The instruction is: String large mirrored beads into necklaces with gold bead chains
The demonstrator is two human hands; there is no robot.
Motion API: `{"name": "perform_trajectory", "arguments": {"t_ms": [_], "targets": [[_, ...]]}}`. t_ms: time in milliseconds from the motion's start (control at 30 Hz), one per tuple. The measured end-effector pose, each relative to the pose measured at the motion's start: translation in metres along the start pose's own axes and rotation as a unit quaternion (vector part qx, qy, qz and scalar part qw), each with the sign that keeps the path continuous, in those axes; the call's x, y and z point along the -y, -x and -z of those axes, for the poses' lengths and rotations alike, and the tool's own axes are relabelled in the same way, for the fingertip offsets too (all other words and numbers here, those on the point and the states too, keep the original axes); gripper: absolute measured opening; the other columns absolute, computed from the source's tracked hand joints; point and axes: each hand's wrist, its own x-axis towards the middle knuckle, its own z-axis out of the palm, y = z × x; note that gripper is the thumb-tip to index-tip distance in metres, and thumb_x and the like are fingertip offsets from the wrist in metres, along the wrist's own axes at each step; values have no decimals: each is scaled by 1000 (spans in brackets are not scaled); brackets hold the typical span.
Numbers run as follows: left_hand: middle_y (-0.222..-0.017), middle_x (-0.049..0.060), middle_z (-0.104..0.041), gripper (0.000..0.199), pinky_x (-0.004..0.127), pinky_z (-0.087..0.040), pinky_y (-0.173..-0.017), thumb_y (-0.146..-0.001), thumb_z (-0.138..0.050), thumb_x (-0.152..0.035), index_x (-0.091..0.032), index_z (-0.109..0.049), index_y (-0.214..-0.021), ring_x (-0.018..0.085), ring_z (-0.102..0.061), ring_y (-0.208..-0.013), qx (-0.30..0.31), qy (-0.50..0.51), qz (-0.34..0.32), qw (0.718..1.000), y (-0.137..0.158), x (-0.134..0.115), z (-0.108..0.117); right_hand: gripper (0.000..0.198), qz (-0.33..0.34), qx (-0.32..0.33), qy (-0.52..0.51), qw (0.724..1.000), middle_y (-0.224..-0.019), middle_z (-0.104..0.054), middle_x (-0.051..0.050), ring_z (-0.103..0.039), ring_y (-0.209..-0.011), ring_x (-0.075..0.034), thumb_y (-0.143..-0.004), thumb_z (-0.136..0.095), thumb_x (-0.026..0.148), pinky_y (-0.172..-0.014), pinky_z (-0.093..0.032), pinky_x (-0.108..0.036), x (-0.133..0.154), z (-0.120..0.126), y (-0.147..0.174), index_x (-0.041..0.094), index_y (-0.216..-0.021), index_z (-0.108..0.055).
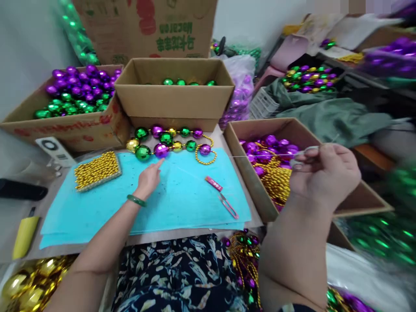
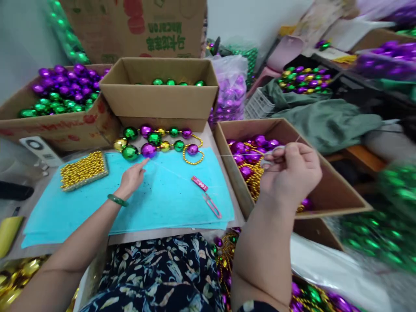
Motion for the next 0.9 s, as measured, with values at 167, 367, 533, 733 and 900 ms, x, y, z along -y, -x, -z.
{"name": "perform_trajectory", "arguments": {"t_ms": [167,367,533,733,900], "targets": [[-112,12,-63,52,33,-46,-81,-89,-36,-21,-25,-38,-141,25,-62,-95,7,-67,-10,998,-22,-5,0,15,37,-48,34,998,-51,-53,3,-50,-41,-9,-70,-59,14,-34,-28,-21,19,41,-20,23,-60,-56],[-122,18,-59,53,38,-47,-81,-86,-35,-15,-16,-42,-138,30,-61,-100,58,-129,1,990,-29,-1,-7,7,-54,70,207,974,-51,-52,5,-46,-40,-8,-73,-59,24,-36,-31,-19,-11,77,4,21,-70,-54],[-118,16,-59,59,33,-47,-74,-82,-33,-7,-19,-41,-139,27,-62,-94,92,-200,0,975,-22,2,-12,8,-94,311,611,722,-86,-67,-7,-62,-79,-18,-78,-56,19,-69,-46,-28,-53,76,38,16,-80,-63],[-115,13,-57,60,29,-45,-66,-81,-33,-7,-20,-40,-139,23,-63,-86,81,-226,-9,971,-19,-5,-5,27,-64,441,685,577,-110,-62,-12,-58,-102,-24,-89,-46,30,-83,-43,-30,-107,41,83,15,-107,-61],[-111,13,-57,60,28,-44,-65,-81,-35,-7,-20,-41,-139,22,-62,-85,61,-230,-12,971,-17,-3,8,25,-86,446,682,573,-102,-64,-15,-62,-90,-23,-87,-47,25,-74,-44,-29,-137,38,85,11,-99,-64]]}}
